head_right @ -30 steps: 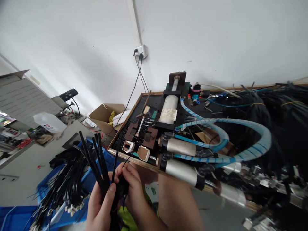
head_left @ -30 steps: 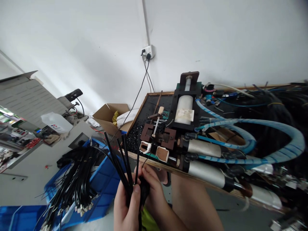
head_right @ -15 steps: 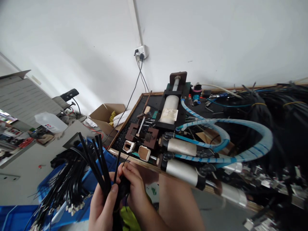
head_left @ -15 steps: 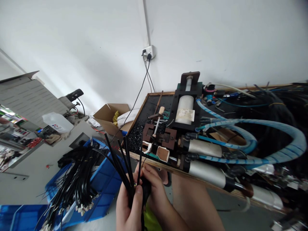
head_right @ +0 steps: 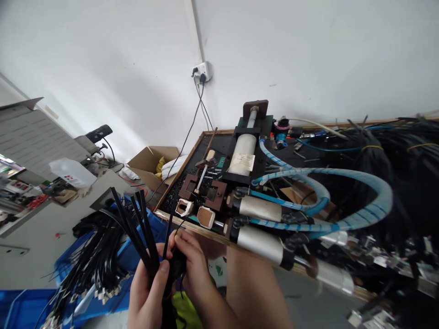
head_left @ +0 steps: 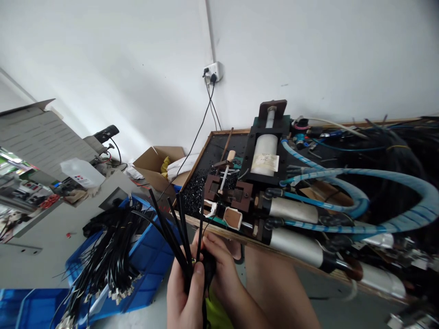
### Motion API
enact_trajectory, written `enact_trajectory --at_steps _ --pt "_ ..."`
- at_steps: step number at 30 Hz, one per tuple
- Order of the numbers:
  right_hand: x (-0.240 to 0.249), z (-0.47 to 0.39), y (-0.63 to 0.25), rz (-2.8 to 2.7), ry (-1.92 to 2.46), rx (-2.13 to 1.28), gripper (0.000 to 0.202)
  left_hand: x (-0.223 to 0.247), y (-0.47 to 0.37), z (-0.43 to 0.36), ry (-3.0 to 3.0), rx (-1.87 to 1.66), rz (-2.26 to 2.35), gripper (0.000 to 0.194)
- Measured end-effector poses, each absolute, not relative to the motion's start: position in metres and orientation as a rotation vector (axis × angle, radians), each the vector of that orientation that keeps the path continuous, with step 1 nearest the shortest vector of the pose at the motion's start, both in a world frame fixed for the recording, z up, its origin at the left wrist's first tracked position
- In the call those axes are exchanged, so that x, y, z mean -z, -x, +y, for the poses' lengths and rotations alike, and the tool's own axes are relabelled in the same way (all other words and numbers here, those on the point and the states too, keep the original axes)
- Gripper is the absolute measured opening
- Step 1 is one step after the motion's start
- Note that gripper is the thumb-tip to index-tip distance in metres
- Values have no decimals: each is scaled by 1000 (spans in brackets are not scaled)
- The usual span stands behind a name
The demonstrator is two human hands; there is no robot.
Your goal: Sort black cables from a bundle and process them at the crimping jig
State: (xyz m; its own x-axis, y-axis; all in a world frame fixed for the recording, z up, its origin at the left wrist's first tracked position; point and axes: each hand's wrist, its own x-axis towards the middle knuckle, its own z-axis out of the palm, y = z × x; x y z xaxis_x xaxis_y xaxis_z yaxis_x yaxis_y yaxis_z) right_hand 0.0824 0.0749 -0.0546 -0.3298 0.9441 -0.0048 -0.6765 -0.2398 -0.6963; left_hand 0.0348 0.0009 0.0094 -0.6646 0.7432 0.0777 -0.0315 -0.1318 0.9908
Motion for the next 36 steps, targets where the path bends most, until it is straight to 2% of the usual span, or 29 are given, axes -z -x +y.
enact_trajectory --at_steps 7,12,16,20,25,26,28,30,34,36 --pt "42 82 -83 -752 500 -1810 33 -9 -34 -1 -798 -1832 1664 36" --pt "30 82 -85 -762 511 -1819 26 -14 -35 -1 -843 -1872 1666 36" --pt "18 80 -89 -996 573 -1742 36 -19 -32 -4 -790 -1923 1673 35" --pt "11 70 -90 -1225 638 -1434 35 -23 -25 -11 -794 -1942 1720 35" --pt "9 55 -96 -1318 663 -843 19 -25 -20 -20 -710 -1899 1697 35" --pt "10 54 -99 -1347 651 -753 20 -24 -20 -22 -696 -1918 1676 34" --pt "11 55 -103 -1475 585 -654 38 -24 -22 -23 -663 -1951 1618 31" --pt "11 58 -107 -1626 490 -691 46 -24 -25 -24 -647 -1958 1563 28" --pt "7 65 -105 -1738 406 -1023 26 -22 -24 -23 -736 -1975 1533 25" --pt "6 66 -100 -1711 416 -1219 33 -19 -16 -22 -822 -1969 1595 23"
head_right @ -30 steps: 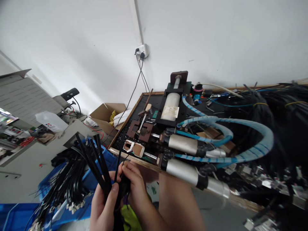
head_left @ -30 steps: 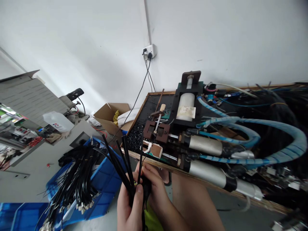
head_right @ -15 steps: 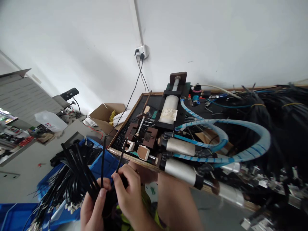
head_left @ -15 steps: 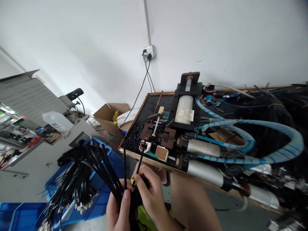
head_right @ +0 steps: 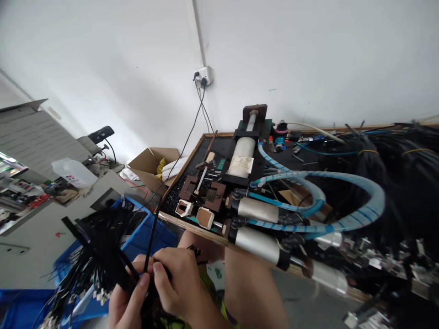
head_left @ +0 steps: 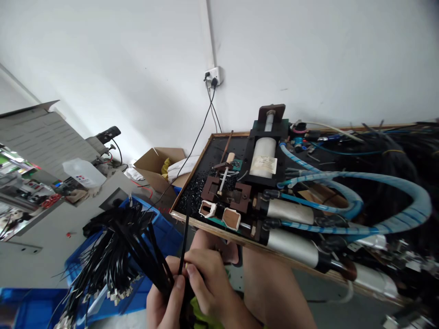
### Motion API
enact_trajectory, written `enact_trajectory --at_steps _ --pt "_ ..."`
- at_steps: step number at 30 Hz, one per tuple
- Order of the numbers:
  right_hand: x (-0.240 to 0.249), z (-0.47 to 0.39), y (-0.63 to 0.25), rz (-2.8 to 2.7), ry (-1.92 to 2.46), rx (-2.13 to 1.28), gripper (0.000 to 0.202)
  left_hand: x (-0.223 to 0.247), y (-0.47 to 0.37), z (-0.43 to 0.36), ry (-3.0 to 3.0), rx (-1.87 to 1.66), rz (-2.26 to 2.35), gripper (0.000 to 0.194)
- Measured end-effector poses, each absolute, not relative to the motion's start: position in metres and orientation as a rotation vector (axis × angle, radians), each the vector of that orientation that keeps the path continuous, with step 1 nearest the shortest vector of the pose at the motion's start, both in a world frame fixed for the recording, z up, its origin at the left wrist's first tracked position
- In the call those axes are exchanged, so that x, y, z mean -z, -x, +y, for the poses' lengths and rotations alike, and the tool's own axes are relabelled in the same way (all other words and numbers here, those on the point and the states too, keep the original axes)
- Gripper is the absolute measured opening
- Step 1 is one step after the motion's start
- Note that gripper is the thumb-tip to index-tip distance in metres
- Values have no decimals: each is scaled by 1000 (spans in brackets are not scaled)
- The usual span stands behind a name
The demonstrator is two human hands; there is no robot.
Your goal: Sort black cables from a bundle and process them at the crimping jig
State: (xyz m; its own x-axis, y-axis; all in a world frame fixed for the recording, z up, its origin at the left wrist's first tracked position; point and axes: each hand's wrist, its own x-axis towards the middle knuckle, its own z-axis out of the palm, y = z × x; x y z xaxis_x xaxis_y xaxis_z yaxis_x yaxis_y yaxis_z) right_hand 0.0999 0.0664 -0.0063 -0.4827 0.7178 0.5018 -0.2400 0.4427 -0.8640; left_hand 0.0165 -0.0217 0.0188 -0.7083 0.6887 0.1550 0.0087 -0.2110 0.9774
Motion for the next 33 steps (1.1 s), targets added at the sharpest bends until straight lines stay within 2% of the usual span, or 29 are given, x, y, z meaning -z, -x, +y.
enact_trajectory --at_steps 3,7,11,18,22,29,33 --pt "7 65 -92 -1566 468 -1390 41 -13 1 -19 -997 -1878 1752 23" --pt "12 63 -85 -1295 561 -1334 29 -10 16 -13 -1278 -1676 1791 19" --pt "21 67 -84 -1165 608 -1332 24 -7 16 -3 -1291 -1675 1807 18" --pt "48 86 -74 -929 478 -1588 41 -3 11 14 -1380 -1601 1806 21" --pt "54 95 -73 -907 385 -1668 41 -2 0 16 -1392 -1652 1765 17" --pt "37 88 -91 -1075 594 -1587 47 23 8 5 -1446 -1572 1758 14" --pt "27 74 -116 -1136 617 -1571 50 21 8 8 -1515 -1561 1768 12"
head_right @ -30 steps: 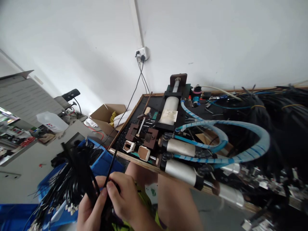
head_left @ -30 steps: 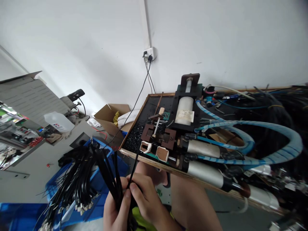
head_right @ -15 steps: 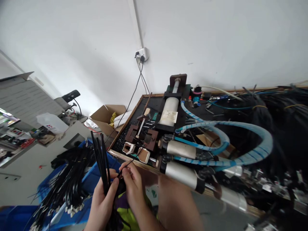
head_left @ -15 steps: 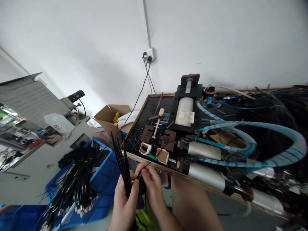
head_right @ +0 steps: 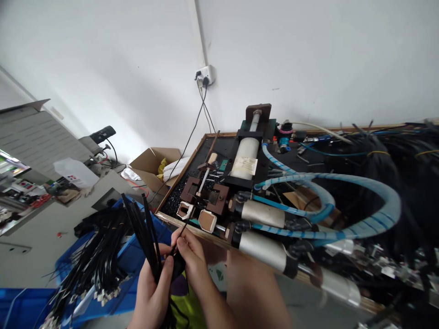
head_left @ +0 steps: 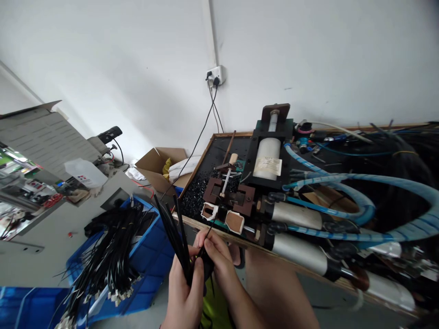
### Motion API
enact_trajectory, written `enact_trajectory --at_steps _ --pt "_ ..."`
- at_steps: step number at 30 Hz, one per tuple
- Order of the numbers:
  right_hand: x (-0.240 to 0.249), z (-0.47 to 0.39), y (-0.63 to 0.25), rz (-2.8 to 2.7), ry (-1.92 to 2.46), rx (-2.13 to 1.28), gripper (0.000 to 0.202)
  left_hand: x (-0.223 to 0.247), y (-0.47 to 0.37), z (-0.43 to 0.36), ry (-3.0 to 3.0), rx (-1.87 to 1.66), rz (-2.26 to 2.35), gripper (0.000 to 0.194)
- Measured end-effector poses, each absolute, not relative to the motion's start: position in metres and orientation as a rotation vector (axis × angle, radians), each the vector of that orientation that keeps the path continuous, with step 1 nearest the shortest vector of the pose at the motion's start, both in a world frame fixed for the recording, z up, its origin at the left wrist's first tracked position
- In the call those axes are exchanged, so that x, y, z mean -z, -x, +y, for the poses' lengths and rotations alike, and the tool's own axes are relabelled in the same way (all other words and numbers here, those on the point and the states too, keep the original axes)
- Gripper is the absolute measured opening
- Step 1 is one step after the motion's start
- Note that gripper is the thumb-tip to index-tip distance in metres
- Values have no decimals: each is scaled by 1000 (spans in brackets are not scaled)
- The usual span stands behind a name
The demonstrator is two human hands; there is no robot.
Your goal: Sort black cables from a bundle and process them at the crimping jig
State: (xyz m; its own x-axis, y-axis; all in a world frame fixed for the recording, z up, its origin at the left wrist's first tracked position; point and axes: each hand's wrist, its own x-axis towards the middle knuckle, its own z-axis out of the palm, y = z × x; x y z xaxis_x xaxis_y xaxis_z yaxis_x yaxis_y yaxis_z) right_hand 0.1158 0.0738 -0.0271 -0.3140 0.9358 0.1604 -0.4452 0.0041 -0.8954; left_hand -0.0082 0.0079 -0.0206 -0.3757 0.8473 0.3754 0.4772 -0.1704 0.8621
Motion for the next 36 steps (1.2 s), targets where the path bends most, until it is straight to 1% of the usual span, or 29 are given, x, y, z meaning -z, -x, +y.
enact_trajectory --at_steps 2,5,8,11,16,22,27,36 --pt "25 69 -127 -1170 634 -1553 48 17 6 10 -1550 -1591 1763 15" --pt "26 65 -139 -1209 668 -1511 47 16 2 11 -1601 -1603 1745 25" --pt "33 60 -143 -1216 713 -1432 53 18 1 10 -1646 -1588 1744 31" --pt "43 58 -135 -1208 765 -1359 56 20 1 9 -1682 -1599 1755 33" --pt "59 67 -110 -1191 852 -1331 53 19 1 8 -1741 -1567 1721 46" --pt "60 84 -100 -1202 886 -1328 53 20 2 8 -1682 -1593 1734 32" --pt "61 79 -104 -1171 882 -1357 53 21 0 8 -1662 -1569 1713 36" --pt "70 100 -98 -1130 735 -1513 31 18 -7 6 -1561 -1639 1720 28"
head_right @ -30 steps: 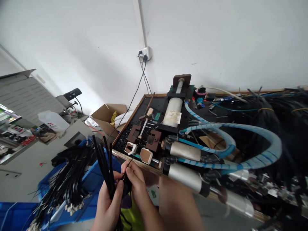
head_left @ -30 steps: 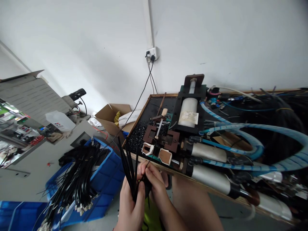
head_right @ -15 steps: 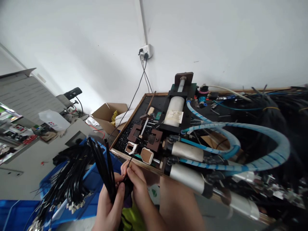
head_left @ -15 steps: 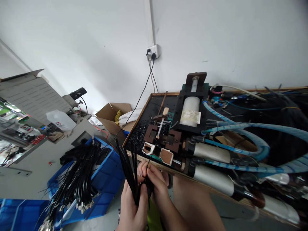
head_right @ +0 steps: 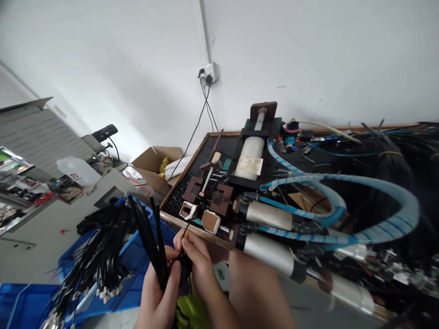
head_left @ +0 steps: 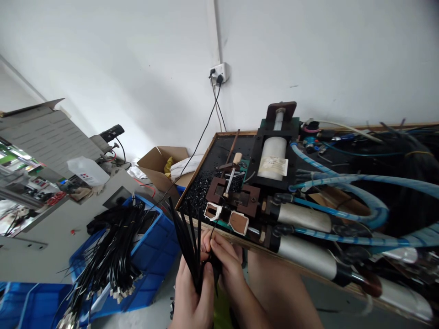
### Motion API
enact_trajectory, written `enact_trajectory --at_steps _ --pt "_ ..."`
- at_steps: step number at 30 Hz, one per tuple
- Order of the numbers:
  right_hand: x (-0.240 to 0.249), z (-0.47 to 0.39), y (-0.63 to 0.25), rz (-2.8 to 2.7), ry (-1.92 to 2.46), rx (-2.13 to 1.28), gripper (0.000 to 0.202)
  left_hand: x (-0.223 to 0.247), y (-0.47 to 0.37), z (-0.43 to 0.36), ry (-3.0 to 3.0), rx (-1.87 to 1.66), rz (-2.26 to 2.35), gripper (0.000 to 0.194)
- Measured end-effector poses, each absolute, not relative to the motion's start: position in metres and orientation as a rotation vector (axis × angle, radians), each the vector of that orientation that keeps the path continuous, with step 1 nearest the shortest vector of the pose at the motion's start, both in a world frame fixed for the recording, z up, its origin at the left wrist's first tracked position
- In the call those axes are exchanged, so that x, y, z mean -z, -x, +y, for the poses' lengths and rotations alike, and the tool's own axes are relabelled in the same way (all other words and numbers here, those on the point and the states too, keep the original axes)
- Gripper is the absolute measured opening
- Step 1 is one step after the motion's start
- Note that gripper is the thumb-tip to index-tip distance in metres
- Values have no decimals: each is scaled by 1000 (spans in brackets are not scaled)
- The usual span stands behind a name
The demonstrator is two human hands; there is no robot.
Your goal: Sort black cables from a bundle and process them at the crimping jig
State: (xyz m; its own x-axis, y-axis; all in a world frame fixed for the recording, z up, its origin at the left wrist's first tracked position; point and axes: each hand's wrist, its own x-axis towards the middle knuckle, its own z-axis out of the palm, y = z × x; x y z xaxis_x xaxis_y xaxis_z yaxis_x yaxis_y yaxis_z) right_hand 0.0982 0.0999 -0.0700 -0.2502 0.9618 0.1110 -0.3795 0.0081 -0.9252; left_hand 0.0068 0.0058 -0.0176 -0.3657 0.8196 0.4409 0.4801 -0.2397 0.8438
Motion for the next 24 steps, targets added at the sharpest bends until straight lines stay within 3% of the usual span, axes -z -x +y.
enact_trajectory --at_steps 15,21,24 --pt "26 58 -153 -1233 682 -1543 46 15 -11 7 -1607 -1625 1697 38" --pt "27 63 -127 -1207 645 -1511 41 17 -6 3 -1452 -1657 1749 22" --pt "31 73 -106 -1199 637 -1504 40 14 -10 0 -1200 -1722 1838 30"
